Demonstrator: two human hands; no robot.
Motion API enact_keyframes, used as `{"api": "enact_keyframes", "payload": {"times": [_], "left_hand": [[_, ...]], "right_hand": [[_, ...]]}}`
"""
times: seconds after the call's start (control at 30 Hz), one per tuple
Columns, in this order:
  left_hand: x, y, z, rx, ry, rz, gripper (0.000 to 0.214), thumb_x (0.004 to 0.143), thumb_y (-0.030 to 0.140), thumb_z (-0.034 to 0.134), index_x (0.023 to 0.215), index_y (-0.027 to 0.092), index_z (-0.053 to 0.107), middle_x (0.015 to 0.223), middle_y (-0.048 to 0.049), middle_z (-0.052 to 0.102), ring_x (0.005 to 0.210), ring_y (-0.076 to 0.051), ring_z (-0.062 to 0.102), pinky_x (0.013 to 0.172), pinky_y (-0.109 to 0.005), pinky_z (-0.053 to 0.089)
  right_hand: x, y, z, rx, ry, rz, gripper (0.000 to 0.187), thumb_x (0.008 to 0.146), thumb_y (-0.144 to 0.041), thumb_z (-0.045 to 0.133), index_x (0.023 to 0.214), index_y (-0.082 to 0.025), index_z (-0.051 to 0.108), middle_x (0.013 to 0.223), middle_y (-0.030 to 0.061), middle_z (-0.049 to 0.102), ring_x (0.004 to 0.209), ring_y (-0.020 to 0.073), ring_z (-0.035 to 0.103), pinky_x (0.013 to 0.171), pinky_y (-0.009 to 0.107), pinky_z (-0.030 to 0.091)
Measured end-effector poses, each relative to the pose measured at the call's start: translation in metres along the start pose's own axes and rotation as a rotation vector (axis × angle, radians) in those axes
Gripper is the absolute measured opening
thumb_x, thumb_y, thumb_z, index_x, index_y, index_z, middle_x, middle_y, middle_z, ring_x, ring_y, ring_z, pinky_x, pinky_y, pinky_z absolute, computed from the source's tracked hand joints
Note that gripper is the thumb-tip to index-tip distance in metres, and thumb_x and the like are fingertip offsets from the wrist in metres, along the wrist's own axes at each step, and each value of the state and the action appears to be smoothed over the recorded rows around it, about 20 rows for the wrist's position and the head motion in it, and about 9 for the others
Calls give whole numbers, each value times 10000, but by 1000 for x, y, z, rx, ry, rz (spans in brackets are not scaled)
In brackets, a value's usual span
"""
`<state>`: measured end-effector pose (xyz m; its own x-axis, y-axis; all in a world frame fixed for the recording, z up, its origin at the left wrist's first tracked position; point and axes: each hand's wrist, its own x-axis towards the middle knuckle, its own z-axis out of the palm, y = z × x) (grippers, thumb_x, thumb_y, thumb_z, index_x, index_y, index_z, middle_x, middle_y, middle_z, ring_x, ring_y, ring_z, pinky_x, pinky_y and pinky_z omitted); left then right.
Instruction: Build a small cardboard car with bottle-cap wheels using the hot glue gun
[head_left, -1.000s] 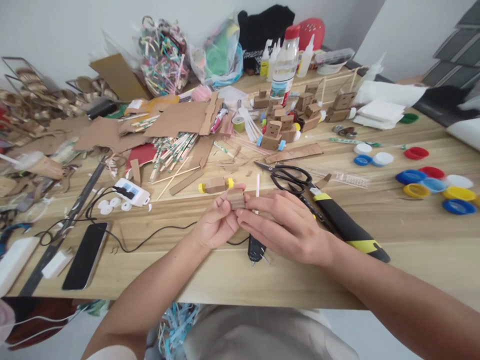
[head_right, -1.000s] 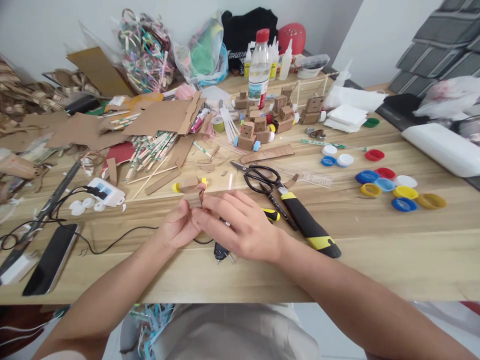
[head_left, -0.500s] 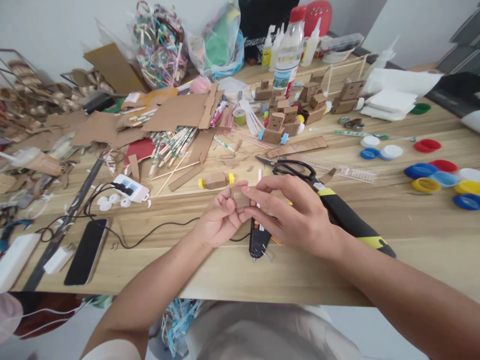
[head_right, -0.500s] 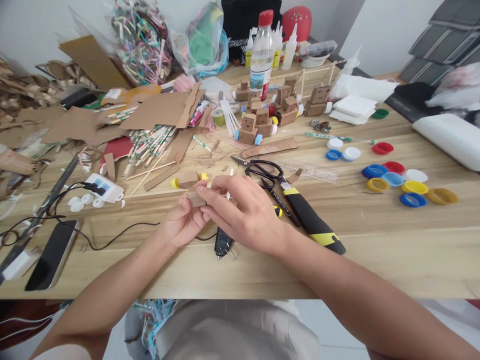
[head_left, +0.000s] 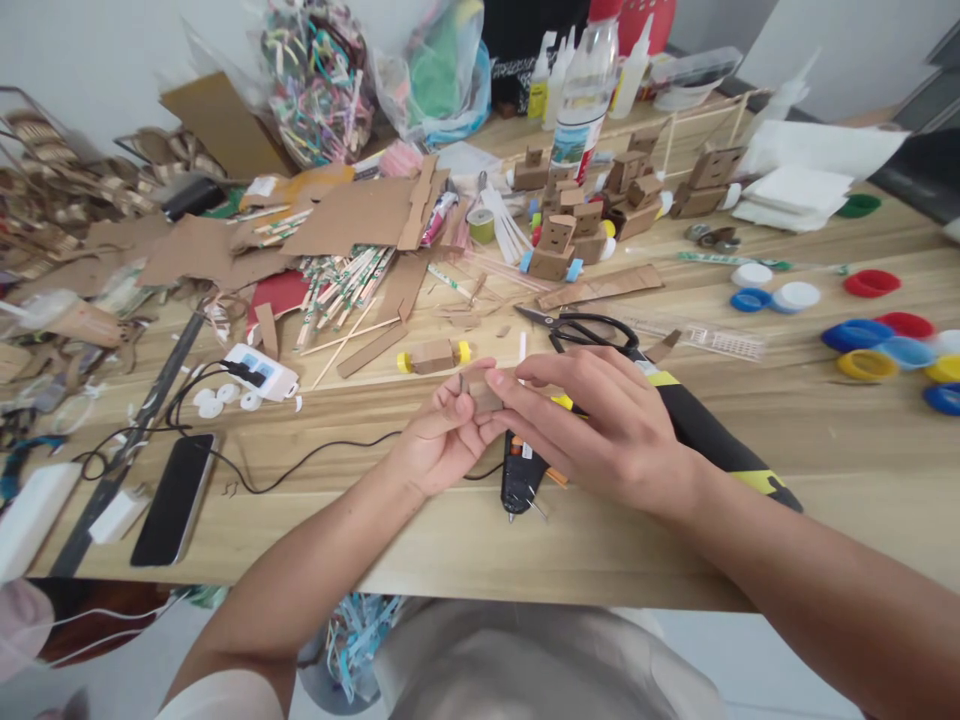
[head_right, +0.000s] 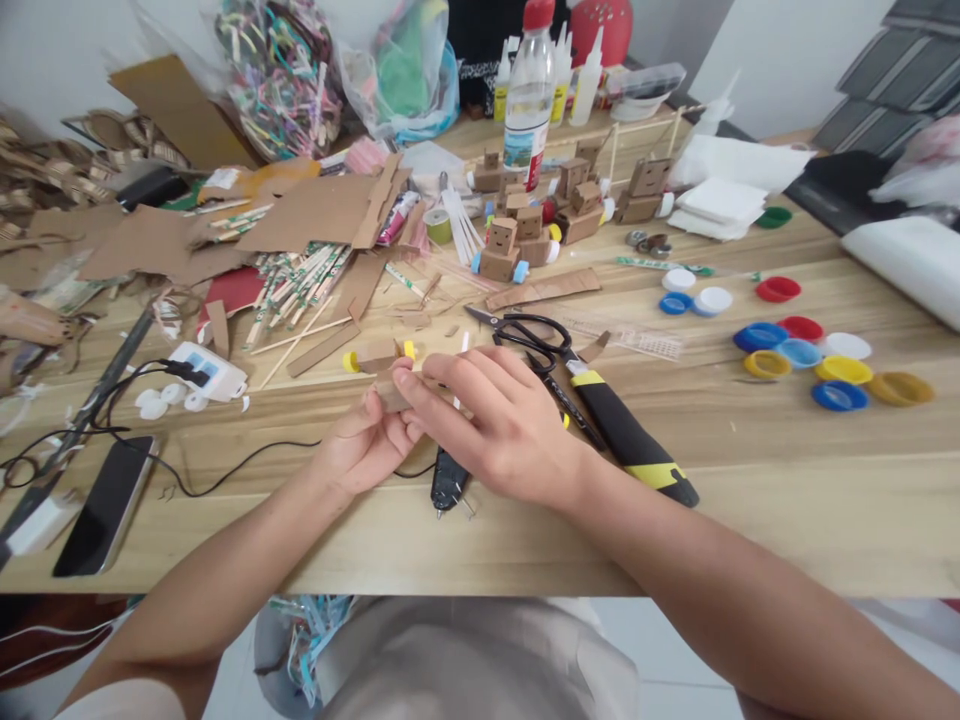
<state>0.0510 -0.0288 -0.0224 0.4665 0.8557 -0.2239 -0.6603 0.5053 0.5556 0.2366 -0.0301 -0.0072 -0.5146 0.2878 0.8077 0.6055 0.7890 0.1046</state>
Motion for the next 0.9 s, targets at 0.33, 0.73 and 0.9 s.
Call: {"api": "enact_keyframes", "payload": {"times": [0.33, 0.73, 0.9], "left_hand": [[-1, 4, 3, 50, -62, -2, 461, 566, 301, 1037, 928, 194, 771, 756, 21, 764, 720, -136, 737, 760, -249, 629], [8, 50, -18, 111, 166, 127, 608, 799, 257, 901, 1359, 267, 665, 827, 28, 722, 715, -131, 713, 923, -339, 611], [10, 54, -16, 65, 238, 163, 512, 971, 289, 719, 1464, 259, 584, 900, 1, 733, 685, -113, 713, 955, -331, 604]], "right_hand": [[1, -4, -3, 246, 16, 147, 299, 1019, -223, 655, 1315, -194, 621, 1032, 99, 787, 896, 204, 755, 773, 335, 612], [4, 5, -2, 191, 73, 261, 348, 946, -45, 627, 1154, -323, 655, 815, 0, 787, 638, 218, 744, 565, 358, 583], [4, 7, 2, 180, 50, 215, 316, 955, -50, 615, 1138, -306, 644, 821, 8, 785, 617, 214, 725, 553, 361, 571]]}}
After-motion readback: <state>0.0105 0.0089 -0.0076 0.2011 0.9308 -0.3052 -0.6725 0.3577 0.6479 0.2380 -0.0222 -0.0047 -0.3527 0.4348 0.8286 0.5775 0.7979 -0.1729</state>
